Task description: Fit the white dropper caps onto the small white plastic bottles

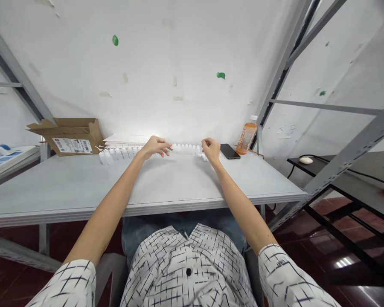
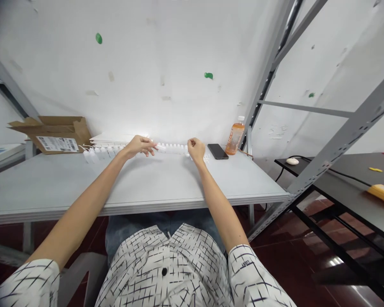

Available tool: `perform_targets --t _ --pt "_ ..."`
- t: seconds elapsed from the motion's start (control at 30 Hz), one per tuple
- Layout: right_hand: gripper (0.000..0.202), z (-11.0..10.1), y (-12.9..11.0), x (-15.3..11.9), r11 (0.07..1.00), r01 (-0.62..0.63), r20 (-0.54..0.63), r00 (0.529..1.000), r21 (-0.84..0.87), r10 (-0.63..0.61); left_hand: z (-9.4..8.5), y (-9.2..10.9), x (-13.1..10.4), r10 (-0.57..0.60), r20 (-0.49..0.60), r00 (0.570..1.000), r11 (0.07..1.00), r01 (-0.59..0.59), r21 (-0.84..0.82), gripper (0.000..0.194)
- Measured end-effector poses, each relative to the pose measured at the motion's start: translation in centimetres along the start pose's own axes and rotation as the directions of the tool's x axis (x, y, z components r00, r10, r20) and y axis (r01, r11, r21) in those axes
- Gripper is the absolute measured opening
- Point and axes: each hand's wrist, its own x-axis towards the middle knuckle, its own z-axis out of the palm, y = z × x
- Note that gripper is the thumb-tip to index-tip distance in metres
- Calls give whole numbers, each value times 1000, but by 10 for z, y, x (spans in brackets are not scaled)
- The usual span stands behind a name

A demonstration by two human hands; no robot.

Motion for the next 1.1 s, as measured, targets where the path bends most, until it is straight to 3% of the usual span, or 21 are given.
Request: perform_targets --t 0.13,0.27,0.43,0.63,0.93,1.1 --pt "23 -30 34 13 947 -138 -95 989 -290 115 0 -22 -4 -54 18 998 998 55 -34 50" --pt "25 -49 62 20 901 -211 -130 976 -380 173 4 -39 -7 -62 -12 998 997 62 46 44" --pt "28 -52 70 20 840 -282 -43 954 -463 297 18 -43 -10 10 -122 993 993 5 118 33" --pt "24 -43 73 18 802 -254 5 952 -541 305 31 -40 -15 63 -136 989 993 -49 106 29" --pt "28 -34 73 21 806 -308 -72 946 -505 317 40 -41 -16 93 -104 990 994 -86 72 31" --pt "23 -36 59 23 893 -356 -148 933 -276 327 40 -53 -10 93 -84 992 993 -87 78 39"
